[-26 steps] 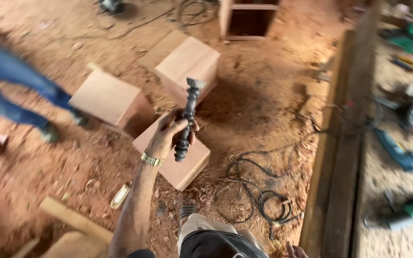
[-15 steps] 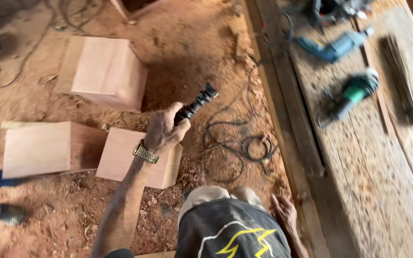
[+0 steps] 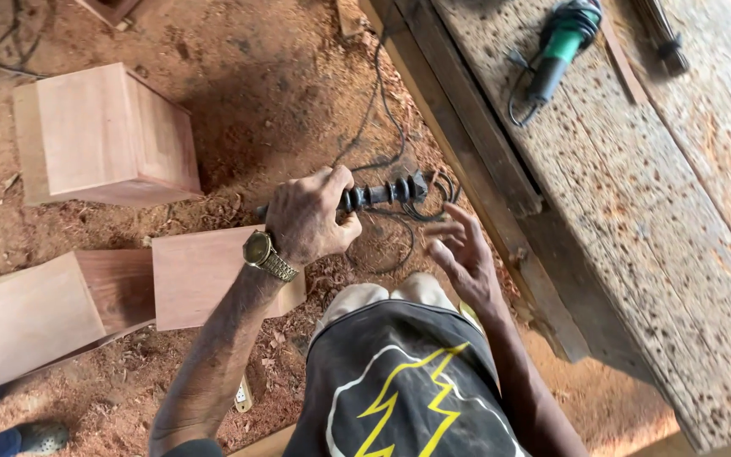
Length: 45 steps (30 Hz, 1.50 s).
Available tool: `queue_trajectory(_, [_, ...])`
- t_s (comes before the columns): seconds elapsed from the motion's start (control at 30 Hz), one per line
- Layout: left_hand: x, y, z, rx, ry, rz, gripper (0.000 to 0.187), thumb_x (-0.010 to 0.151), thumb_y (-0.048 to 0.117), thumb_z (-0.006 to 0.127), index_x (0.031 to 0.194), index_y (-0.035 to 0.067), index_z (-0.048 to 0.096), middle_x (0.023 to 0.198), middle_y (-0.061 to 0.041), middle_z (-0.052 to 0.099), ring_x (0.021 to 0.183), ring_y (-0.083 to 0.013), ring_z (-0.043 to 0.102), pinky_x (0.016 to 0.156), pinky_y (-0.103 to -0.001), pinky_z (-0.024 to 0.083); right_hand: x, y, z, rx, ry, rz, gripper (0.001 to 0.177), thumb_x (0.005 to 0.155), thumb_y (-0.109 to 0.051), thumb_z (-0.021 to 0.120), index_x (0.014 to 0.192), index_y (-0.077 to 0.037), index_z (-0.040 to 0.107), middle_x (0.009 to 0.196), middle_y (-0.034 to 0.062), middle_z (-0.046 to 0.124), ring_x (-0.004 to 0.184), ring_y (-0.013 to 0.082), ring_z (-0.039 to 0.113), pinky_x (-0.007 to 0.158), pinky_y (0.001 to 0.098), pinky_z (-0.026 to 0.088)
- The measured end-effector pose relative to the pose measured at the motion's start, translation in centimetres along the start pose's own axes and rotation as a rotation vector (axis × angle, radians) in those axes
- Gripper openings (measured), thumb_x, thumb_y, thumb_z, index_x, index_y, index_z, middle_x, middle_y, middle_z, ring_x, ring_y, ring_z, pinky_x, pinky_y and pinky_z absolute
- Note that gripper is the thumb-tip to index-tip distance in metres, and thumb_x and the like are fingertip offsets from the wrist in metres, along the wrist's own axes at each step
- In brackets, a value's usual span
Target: Cutting a small decorative wooden piece with a hand saw and then using a hammer to adjust it on a workbench.
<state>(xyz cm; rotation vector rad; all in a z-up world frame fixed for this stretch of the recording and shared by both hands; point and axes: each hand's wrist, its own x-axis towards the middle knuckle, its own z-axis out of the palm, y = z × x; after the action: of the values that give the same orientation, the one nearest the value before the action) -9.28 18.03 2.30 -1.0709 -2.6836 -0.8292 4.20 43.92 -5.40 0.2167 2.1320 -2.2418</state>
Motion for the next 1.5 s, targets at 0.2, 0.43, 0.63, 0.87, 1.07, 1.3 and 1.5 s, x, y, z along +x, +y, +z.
queue_trajectory(0.2, [-0.9,0.4,2.2,-0.021,-0.107,0.011,0.027,0.076,0.015,0.072,0.098,0.006,0.060,0.073,-0.008,0.064,0.054,-0.0193,0.063,0.048,-0.035,0.054,1.1,-2.4,1.6,-0.232,0.020,-0.214,0.081,0.094,-0.035,0.074,0.157,-0.006,0.032,0.129,0.0170,0.060,0.104,0.0242,0.071,0.086,0.0394,0.065])
queue_trajectory(0.43, [-1.3,1.5,3.5,-0.246,-0.203,0.029,0.048,0.073,0.008,0.075,0.116,0.004,0.053,0.091,-0.012,0.070,0.071,-0.0238,0.072,0.065,-0.037,0.063,1.1,-2.2,1.3,-0.438,0.117,-0.458,0.068,0.098,-0.030,0.077,0.150,-0.006,0.041,0.118,0.0142,0.059,0.092,0.0199,0.071,0.064,0.0297,0.062])
queue_trajectory(0.63, [-2.4,0.7,3.1,-0.774,-0.370,0.022,0.055,0.077,0.002,0.066,0.127,0.002,0.043,0.123,-0.021,0.071,0.112,-0.0266,0.073,0.099,-0.037,0.060,0.3,-2.3,0.5,-0.469,0.131,-0.516,0.061,0.092,-0.022,0.080,0.136,-0.004,0.043,0.103,0.0083,0.062,0.083,0.0127,0.066,0.066,0.0257,0.056])
queue_trajectory(0.87, [-3.5,-0.8,4.3,-1.472,-0.676,-0.461,0.053,0.081,0.011,0.055,0.131,0.000,0.042,0.135,-0.026,0.065,0.107,-0.0222,0.069,0.087,-0.030,0.057,-0.4,0.6,0.3,-0.128,0.135,-0.330,0.045,0.098,-0.013,0.077,0.129,-0.005,0.045,0.101,0.0063,0.063,0.086,0.0094,0.062,0.074,0.0228,0.055])
queue_trajectory(1.07, [-4.6,-1.2,5.2,-1.659,-0.616,-0.610,0.050,0.084,0.011,0.053,0.132,-0.002,0.041,0.135,-0.031,0.063,0.106,-0.0213,0.070,0.083,-0.028,0.056,-1.3,3.1,-0.3,0.042,0.120,-0.179,0.023,0.101,-0.005,0.071,0.121,-0.001,0.059,0.092,0.0029,0.062,0.077,0.0070,0.061,0.066,0.0220,0.054])
queue_trajectory(1.3, [-6.0,-1.5,5.3,-1.709,-0.473,-0.490,0.063,0.074,0.010,0.068,0.131,-0.003,0.043,0.133,-0.029,0.063,0.112,-0.0230,0.069,0.101,-0.037,0.059,-2.1,3.1,-0.5,-0.027,0.110,-0.239,0.029,0.094,-0.005,0.075,0.119,0.000,0.062,0.103,0.0022,0.060,0.088,0.0073,0.059,0.078,0.0221,0.054])
queue_trajectory(1.5, [-7.0,-1.6,5.4,-1.651,-0.422,-0.529,0.062,0.072,0.009,0.069,0.129,-0.001,0.048,0.132,-0.026,0.066,0.110,-0.0207,0.066,0.099,-0.038,0.057,-2.8,3.6,0.0,0.008,0.141,-0.166,0.034,0.091,-0.002,0.076,0.122,-0.002,0.060,0.105,0.0025,0.061,0.089,0.0056,0.060,0.077,0.0198,0.053])
